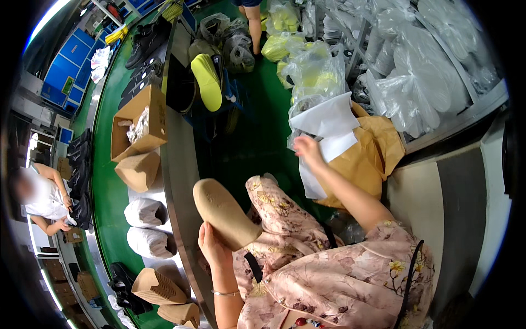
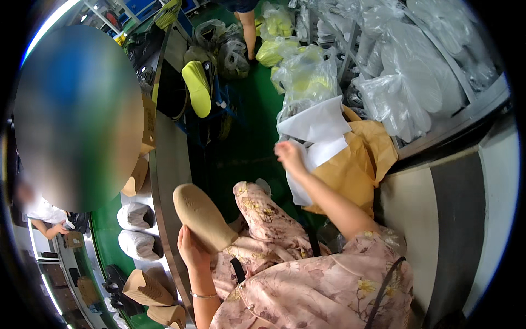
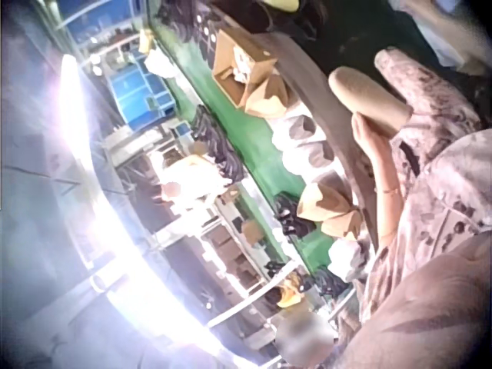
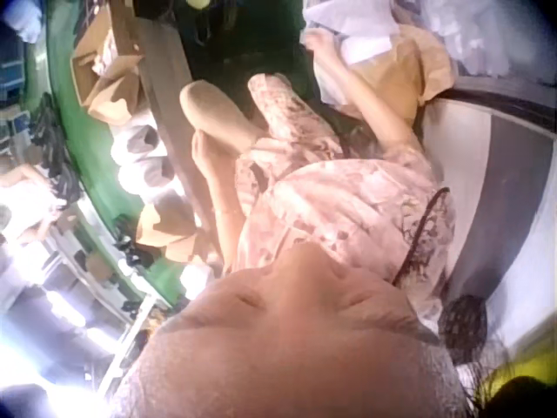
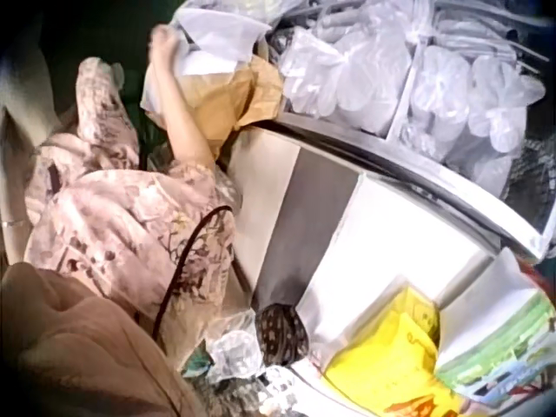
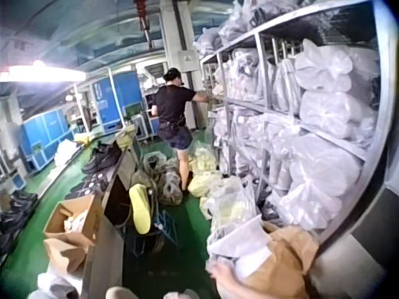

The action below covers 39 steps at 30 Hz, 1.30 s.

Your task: The person wraps individual shoe inserts in white paper and places them on a metal workbench.

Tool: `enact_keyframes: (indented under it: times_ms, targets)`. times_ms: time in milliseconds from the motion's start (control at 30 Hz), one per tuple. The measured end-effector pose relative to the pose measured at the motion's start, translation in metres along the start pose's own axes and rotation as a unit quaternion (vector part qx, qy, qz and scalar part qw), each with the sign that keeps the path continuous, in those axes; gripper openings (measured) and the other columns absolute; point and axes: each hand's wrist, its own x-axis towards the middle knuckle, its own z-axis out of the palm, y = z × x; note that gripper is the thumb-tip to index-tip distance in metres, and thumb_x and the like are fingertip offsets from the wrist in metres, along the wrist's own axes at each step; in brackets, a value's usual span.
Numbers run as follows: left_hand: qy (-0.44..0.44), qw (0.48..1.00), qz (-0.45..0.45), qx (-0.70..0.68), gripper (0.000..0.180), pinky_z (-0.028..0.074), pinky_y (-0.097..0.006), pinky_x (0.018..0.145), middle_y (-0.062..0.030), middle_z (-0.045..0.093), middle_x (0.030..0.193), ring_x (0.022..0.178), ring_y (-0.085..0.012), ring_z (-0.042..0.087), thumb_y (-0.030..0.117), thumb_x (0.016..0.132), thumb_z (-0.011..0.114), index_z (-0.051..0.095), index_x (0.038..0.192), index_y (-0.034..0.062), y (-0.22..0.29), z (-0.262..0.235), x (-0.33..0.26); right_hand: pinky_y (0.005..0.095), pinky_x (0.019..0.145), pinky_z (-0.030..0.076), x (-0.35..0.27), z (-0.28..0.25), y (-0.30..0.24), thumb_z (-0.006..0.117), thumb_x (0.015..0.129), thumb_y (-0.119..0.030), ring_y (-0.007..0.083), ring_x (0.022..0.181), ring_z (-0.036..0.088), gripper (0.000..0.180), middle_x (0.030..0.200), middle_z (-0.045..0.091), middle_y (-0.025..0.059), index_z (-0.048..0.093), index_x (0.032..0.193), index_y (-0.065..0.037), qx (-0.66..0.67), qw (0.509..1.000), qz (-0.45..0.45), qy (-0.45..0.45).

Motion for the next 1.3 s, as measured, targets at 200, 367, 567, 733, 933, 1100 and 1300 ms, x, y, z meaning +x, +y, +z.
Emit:
enact_keyframes:
  times_ms: [200,367,567,733,933,1100,1300]
  targets:
    - [0.041,0.997,-0.031,0.049,0.015,0.044,-0.025,0.077,-0.0020,0.060,0.091,0.085,-0.0100,0.056,0.016,0.092,0.049,0.056,0.093,0.0032,-0.008,0.009,0.012,0.0413,0.088,0.042,0.112,-0.081,0.044,0.055,0.075,-0.004,0.0372,0.111,0.045,0.039,0.118,0.049,0.0179,0.048,0.113,-0.003,-0.556,0.804,-0.083,0.195]
    - [0.075,0.992,-0.094,0.040,0.012,0.045,-0.023,0.072,-0.0004,0.061,0.085,0.079,-0.0091,0.056,0.016,0.091,0.052,0.057,0.090,0.0050,-0.021,0.018,0.021,0.0484,0.098,0.031,0.163,-0.083,0.028,0.051,0.078,-0.005,0.0294,0.129,0.029,0.040,0.134,0.038,0.0126,0.052,0.118,-0.008,-0.718,0.679,-0.150,0.019]
    - [0.061,0.992,-0.068,0.092,0.029,0.044,-0.021,0.072,-0.0021,0.059,0.092,0.079,-0.0080,0.054,0.005,0.087,0.053,0.048,0.116,0.0045,-0.033,0.020,0.030,0.0500,0.097,0.030,0.151,-0.081,-0.001,0.053,0.078,-0.013,0.0259,0.100,0.052,0.021,0.095,0.059,0.0088,0.061,0.096,-0.006,-0.810,0.565,-0.148,-0.048]
    - [0.061,0.982,0.041,0.175,0.053,0.043,-0.024,0.080,-0.0061,0.059,0.104,0.090,-0.0113,0.055,-0.008,0.082,0.047,0.036,0.133,0.0043,-0.054,0.026,0.032,0.0407,0.063,0.048,0.030,0.008,-0.064,0.057,0.076,-0.010,0.0316,0.079,0.057,0.009,0.092,0.058,0.0146,0.051,0.078,-0.004,-0.557,0.721,-0.411,0.016]
    - [0.073,0.997,0.004,-0.031,0.027,0.041,-0.023,0.084,-0.0044,0.062,0.093,0.090,-0.0133,0.056,0.021,0.090,0.047,0.062,0.100,0.0005,-0.064,0.012,0.049,0.0332,0.063,0.050,-0.112,0.133,-0.104,0.060,0.069,-0.004,0.0290,0.082,0.057,0.009,0.106,0.057,0.0182,0.052,0.072,-0.002,-0.397,0.710,-0.559,-0.161]
    - [-0.064,0.984,-0.013,-0.166,0.069,0.048,-0.027,0.069,-0.0079,0.061,0.092,0.078,-0.0147,0.058,0.062,0.086,0.037,0.055,0.106,-0.0014,0.026,0.008,-0.001,0.0287,0.063,0.049,-0.179,0.146,-0.101,0.056,0.071,-0.013,0.0247,0.086,0.054,0.012,0.102,0.057,0.0182,0.054,0.077,-0.002,-0.376,0.610,-0.641,-0.274]
    - [-0.013,0.992,0.127,0.019,0.024,0.040,-0.016,0.057,0.0031,0.059,0.078,0.067,-0.0013,0.051,0.021,0.091,0.054,0.063,0.091,-0.0008,0.021,-0.047,-0.024,0.0363,0.072,0.044,-0.206,0.150,-0.136,0.063,0.069,-0.017,0.0249,0.086,0.056,0.014,0.096,0.058,0.0124,0.059,0.077,-0.007,-0.303,0.608,-0.597,-0.428]
